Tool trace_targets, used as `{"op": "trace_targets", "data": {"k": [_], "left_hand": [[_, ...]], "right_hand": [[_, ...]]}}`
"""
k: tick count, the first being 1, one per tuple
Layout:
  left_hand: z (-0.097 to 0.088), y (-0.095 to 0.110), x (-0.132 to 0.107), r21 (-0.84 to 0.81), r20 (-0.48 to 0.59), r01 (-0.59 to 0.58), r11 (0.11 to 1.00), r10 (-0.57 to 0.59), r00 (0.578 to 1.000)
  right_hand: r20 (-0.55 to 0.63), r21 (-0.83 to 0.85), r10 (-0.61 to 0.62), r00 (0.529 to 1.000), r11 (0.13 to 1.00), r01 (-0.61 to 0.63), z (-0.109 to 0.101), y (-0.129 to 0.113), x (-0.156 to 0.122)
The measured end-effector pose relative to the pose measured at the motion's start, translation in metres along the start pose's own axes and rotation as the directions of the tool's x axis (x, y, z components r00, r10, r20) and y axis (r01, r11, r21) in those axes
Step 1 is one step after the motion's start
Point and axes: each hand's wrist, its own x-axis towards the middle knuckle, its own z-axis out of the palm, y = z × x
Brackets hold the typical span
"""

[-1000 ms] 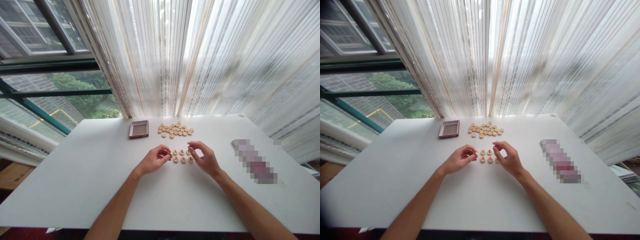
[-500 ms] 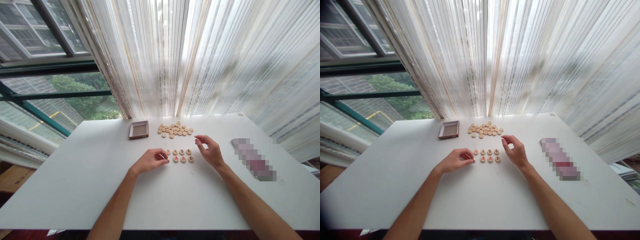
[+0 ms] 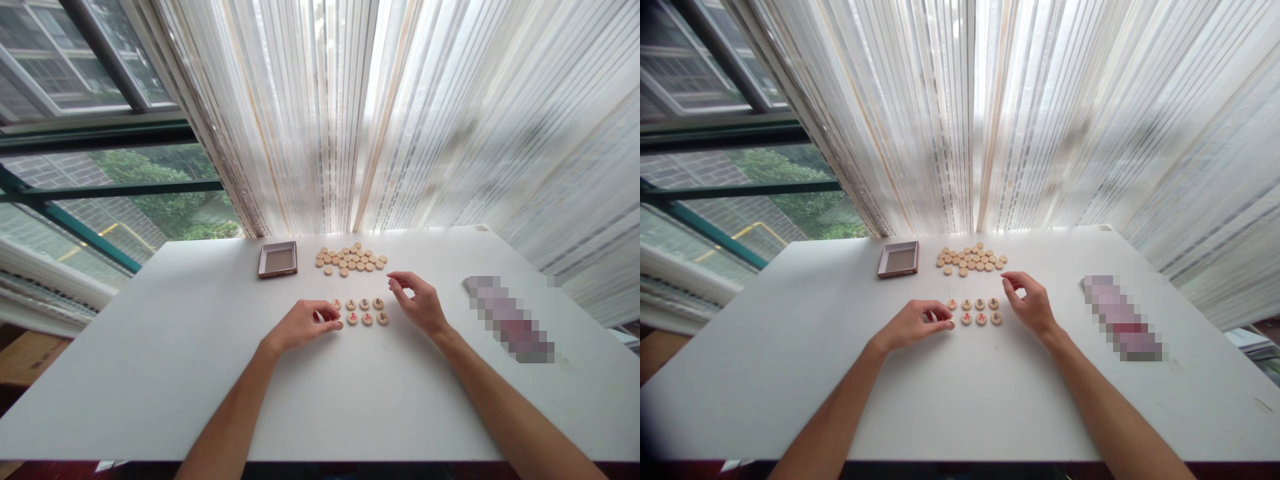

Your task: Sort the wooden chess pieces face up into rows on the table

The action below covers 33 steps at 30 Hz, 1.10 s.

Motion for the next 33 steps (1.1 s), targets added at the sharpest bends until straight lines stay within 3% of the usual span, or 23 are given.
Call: {"op": "trace_targets", "data": {"k": [11,33], "left_hand": [[0.005,-0.006,0.002,0.247,-0.112,0.028,0.969,0.0,0.994],[0.012,-0.003,0.001,0.35,-0.133,-0.079,0.934,0.133,0.982]], "right_hand": [[0.028,0.024,0.015,1.0,1.0,-0.016,0.002,-0.003,-0.002],[-0.004,0.041,0.044,0.999,0.998,-0.043,0.001,0.003,0.001]]}}
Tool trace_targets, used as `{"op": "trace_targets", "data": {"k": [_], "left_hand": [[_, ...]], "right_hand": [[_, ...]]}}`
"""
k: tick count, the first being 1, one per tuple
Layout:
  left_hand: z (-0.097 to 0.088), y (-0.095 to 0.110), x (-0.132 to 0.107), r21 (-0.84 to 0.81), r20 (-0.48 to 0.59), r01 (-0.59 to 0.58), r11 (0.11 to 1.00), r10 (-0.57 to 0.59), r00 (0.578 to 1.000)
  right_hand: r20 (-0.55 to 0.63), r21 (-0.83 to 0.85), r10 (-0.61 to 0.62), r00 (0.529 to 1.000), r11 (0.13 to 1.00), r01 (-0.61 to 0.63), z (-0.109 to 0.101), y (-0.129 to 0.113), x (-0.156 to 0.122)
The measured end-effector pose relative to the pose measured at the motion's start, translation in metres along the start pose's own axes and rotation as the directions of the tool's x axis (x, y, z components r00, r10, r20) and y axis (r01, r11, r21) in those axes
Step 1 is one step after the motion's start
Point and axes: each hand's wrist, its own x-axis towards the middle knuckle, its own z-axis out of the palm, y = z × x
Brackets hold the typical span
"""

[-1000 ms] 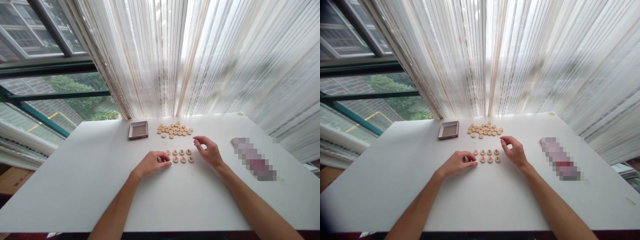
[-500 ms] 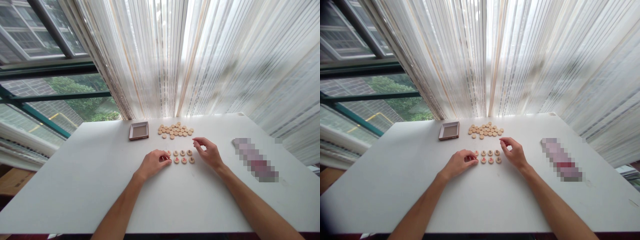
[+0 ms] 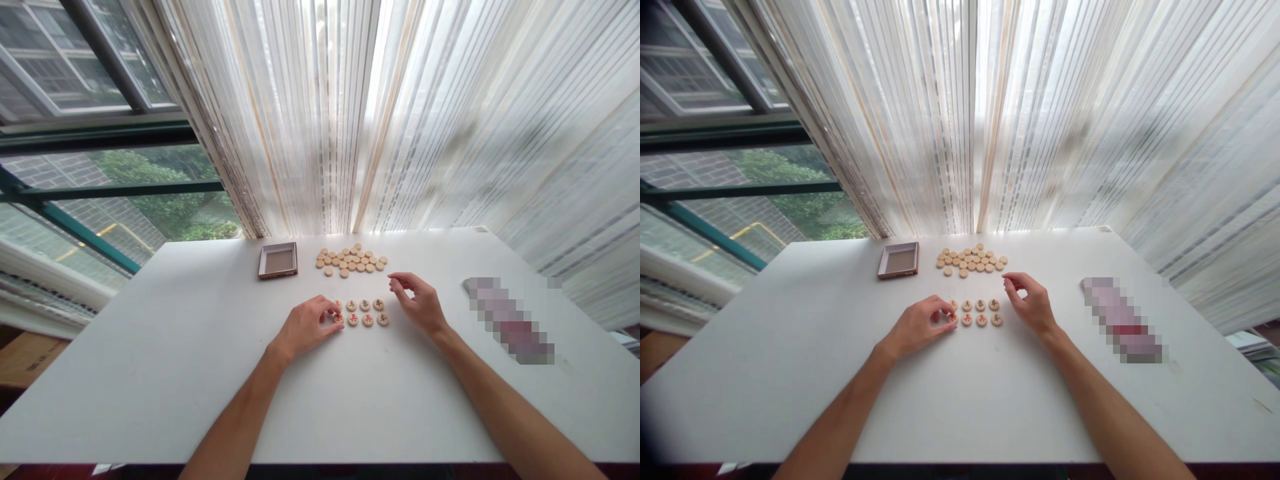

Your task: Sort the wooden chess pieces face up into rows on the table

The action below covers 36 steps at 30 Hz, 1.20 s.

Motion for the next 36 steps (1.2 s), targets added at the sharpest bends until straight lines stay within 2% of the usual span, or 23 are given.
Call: {"op": "trace_targets", "data": {"k": [12,16,21,24,28,32,36], "left_hand": [[-0.001,0.001,-0.001,0.072,0.01,-0.064,0.995,0.064,0.998],[0.0,-0.001,-0.001,0.077,-0.006,-0.058,0.995,0.058,0.998],[-0.001,-0.001,-0.001,0.047,-0.014,-0.042,0.998,0.043,0.999],[-0.001,0.0,0.0,0.05,-0.075,-0.039,0.998,0.043,0.996],[-0.001,0.001,0.002,0.068,-0.168,-0.059,0.996,0.07,0.983],[0.0,0.002,0.003,0.077,-0.186,-0.072,0.994,0.086,0.979],[0.001,0.003,0.003,0.078,-0.19,-0.094,0.993,0.107,0.976]], "right_hand": [[-0.011,-0.008,0.05,0.999,0.999,-0.05,-0.001,0.01,0.005],[-0.055,-0.017,0.079,0.995,0.997,-0.08,-0.003,0.017,0.009],[-0.068,-0.071,0.055,0.996,0.996,-0.06,-0.002,0.026,0.012],[-0.011,-0.14,0.032,0.999,0.99,-0.033,-0.001,0.032,0.012],[0.134,-0.284,-0.103,0.986,0.949,0.138,0.002,0.036,0.013],[0.26,-0.391,-0.176,0.949,0.88,0.27,0.005,0.037,0.016],[0.311,-0.44,-0.18,0.933,0.843,0.309,0.008,0.036,0.018]]}}
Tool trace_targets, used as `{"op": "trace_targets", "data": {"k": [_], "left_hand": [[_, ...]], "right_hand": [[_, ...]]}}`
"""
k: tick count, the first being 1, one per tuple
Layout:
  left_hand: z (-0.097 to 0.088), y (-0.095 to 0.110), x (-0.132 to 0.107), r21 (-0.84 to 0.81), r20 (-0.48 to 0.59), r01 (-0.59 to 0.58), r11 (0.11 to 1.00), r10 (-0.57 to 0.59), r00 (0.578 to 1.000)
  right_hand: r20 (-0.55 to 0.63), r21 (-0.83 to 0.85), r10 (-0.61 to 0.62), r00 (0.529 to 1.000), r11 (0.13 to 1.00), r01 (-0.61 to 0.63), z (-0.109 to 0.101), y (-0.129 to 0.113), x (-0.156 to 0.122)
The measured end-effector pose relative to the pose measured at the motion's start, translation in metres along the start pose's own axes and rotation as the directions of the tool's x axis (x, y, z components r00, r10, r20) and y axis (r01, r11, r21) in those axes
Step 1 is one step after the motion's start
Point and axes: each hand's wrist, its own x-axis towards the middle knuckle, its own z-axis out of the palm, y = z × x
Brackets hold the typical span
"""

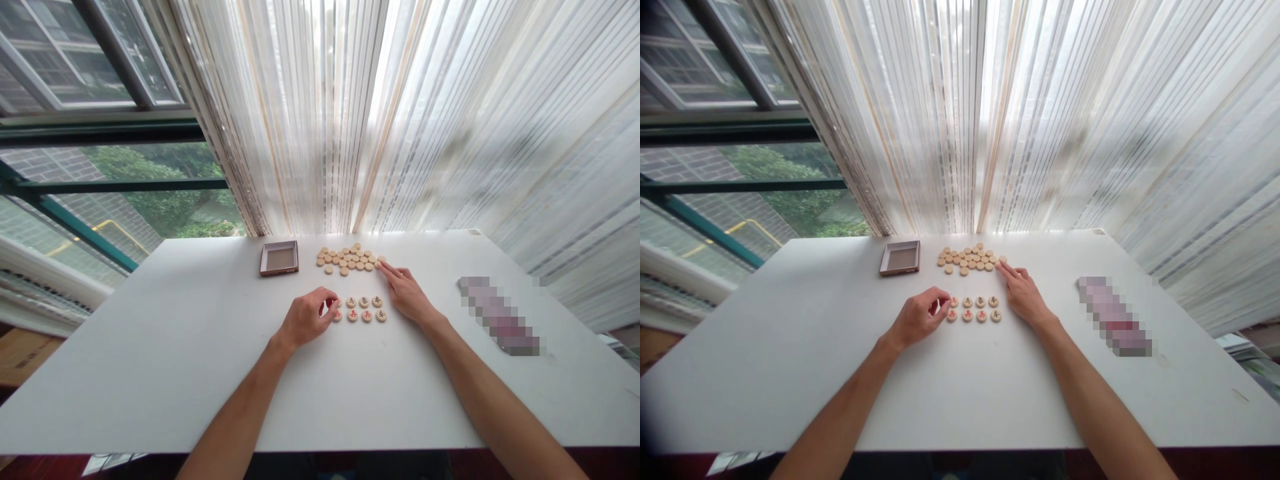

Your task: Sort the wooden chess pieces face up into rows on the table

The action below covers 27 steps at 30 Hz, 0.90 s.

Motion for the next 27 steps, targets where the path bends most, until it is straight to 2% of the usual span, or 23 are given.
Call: {"op": "trace_targets", "data": {"k": [8,14,20,24,27], "left_hand": [[0.002,-0.003,0.0,-0.019,-0.019,-0.011,1.0,0.01,1.0],[0.002,-0.003,0.0,-0.007,-0.026,-0.018,1.0,0.017,1.0],[0.004,-0.006,0.0,0.002,-0.045,-0.044,0.999,0.044,0.998],[0.007,-0.006,-0.002,-0.009,-0.077,-0.082,0.997,0.081,0.994],[0.01,-0.003,-0.003,-0.037,-0.09,-0.115,0.993,0.111,0.99]], "right_hand": [[-0.108,0.048,0.066,0.992,0.997,-0.061,-0.011,-0.011,-0.006],[-0.054,0.072,0.114,0.992,0.991,-0.11,-0.011,-0.002,-0.012],[0.029,0.065,0.197,0.98,0.978,-0.198,-0.026,0.004,-0.023],[0.016,0.138,0.177,0.984,0.974,-0.178,-0.037,-0.011,-0.02],[-0.015,0.312,0.121,0.993,0.944,-0.11,-0.039,-0.034,-0.018]]}}
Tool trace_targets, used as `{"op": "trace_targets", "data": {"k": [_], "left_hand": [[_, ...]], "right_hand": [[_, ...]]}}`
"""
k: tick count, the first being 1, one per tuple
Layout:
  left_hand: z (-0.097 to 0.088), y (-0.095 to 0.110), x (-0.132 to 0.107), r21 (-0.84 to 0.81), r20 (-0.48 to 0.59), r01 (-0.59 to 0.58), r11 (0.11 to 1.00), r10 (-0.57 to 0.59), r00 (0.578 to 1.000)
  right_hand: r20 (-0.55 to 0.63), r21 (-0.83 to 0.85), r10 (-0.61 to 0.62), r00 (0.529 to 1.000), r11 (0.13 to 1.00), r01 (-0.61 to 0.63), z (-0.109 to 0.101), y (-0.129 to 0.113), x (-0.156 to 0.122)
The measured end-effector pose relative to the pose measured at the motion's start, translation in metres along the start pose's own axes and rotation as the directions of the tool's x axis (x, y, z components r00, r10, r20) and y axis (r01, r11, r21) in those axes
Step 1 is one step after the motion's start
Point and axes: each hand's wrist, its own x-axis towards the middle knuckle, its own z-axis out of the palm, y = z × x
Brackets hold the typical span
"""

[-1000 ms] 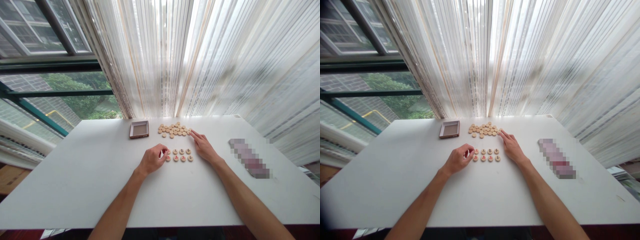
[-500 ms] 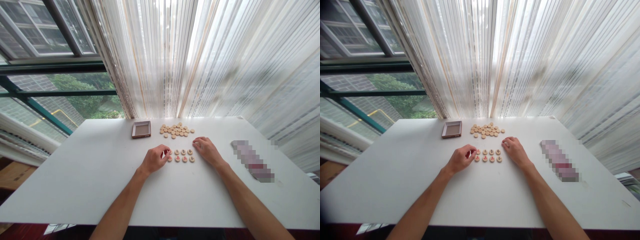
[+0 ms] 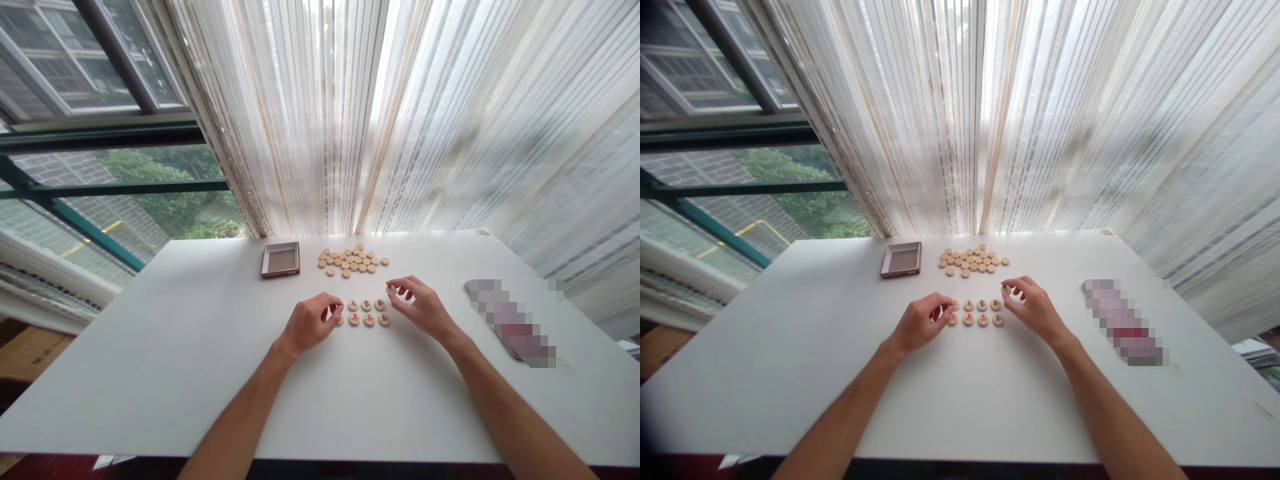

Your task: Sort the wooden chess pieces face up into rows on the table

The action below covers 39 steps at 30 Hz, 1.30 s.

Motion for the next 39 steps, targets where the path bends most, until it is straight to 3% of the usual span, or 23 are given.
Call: {"op": "trace_targets", "data": {"k": [6,12,28,39], "left_hand": [[0.009,0.011,-0.002,-0.133,-0.012,-0.09,0.987,0.089,0.996],[0.017,0.015,-0.004,-0.194,0.001,-0.149,0.97,0.152,0.988],[0.02,0.009,-0.005,-0.253,-0.021,-0.148,0.956,0.147,0.989],[0.02,0.01,-0.004,-0.201,-0.052,-0.151,0.968,0.144,0.988]], "right_hand": [[0.105,0.311,-0.132,0.986,0.946,0.093,0.019,-0.045,-0.012],[0.119,0.445,-0.136,0.984,0.893,0.069,0.026,-0.056,-0.017],[0.015,0.413,-0.237,0.971,0.886,0.21,0.031,-0.057,-0.019],[0.011,0.429,-0.199,0.98,0.886,0.175,0.032,-0.057,-0.02]]}}
